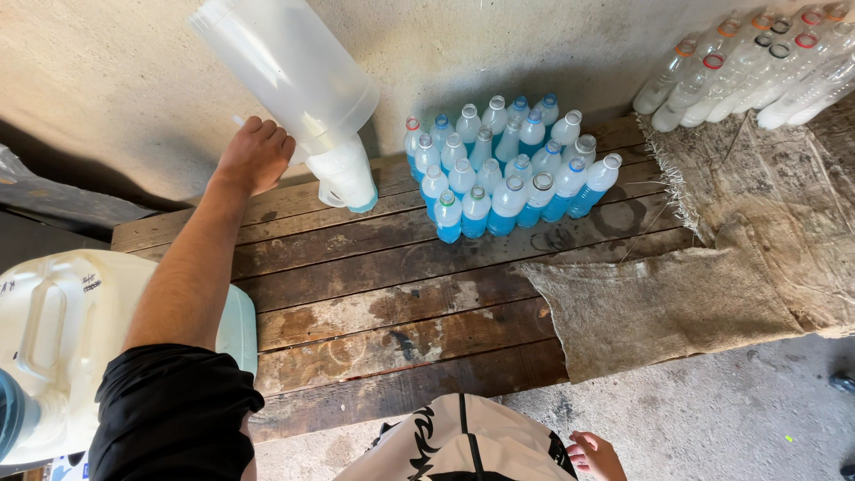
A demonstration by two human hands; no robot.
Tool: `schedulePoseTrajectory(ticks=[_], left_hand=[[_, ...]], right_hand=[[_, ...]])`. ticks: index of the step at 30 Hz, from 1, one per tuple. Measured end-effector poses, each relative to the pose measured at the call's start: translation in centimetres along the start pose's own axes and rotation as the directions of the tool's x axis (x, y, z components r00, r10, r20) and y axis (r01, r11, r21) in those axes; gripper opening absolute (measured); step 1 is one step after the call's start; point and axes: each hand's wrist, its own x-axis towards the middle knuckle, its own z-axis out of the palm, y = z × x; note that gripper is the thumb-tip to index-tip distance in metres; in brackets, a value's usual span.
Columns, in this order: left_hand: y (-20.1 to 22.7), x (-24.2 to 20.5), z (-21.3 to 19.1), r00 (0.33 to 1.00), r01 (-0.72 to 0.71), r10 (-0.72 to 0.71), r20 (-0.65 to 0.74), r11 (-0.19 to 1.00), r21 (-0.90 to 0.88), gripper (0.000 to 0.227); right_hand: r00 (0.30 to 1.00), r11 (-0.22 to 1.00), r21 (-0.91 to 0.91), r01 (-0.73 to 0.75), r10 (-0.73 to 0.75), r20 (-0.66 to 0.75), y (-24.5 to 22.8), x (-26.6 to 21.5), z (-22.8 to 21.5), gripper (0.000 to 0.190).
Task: The person pours a blue liquid from a large pitcher into a funnel placed over a white container, and then pours liquid from smaller bottles into a measuring cup.
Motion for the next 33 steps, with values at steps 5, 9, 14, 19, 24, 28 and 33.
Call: schedulePoseTrajectory(ticks=[5, 9, 14, 19, 24, 28, 33], left_hand=[[-0.5, 0.0, -1.2, 0.999, -0.016, 0.016, -0.05, 1.0, -0.004, 0.033], [0.2, 0.1, -2.7, 0.998, -0.033, 0.034, 0.048, 0.999, -0.036, 0.027], [1.9, 0.8, -2.4, 0.996, -0.058, 0.063, 0.061, 0.994, -0.09, 0.033], [3.8, 0.9, -1.9, 0.996, -0.066, 0.056, -0.073, 0.988, -0.142, 0.027], [5.7, -0.2, -1.0, 0.982, -0.067, 0.034, -0.187, 0.983, -0.172, 0.028], [7.1, -2.6, -1.0, 0.986, 0.004, -0.041, -0.159, 0.973, -0.231, 0.036], [9.6, -5.3, -1.1, 0.93, 0.161, -0.262, -0.257, 0.921, -0.356, 0.036]], right_hand=[[1.0, 1.0, -0.012, 0.022, -0.022, 0.001, 0.5, 0.5, -0.3, 0.037], [1.0, 1.0, -0.008, 0.026, -0.026, 0.005, 0.3, -0.1, -0.4, 0.038], [1.0, 1.0, 0.003, 0.014, -0.014, 0.002, 0.2, 0.4, -0.3, 0.039], [1.0, 1.0, 0.015, 0.004, -0.004, 0.01, 1.2, 0.6, -0.5, 0.04], [1.0, 0.998, 0.055, -0.01, 0.009, 0.009, 1.1, 0.6, -0.8, 0.041], [1.0, 1.0, 0.024, 0.019, -0.02, 0.02, 0.9, 0.7, -1.1, 0.041], [0.999, 0.999, 0.032, 0.018, -0.019, 0.032, 0.6, 1.9, -1.3, 0.039]])
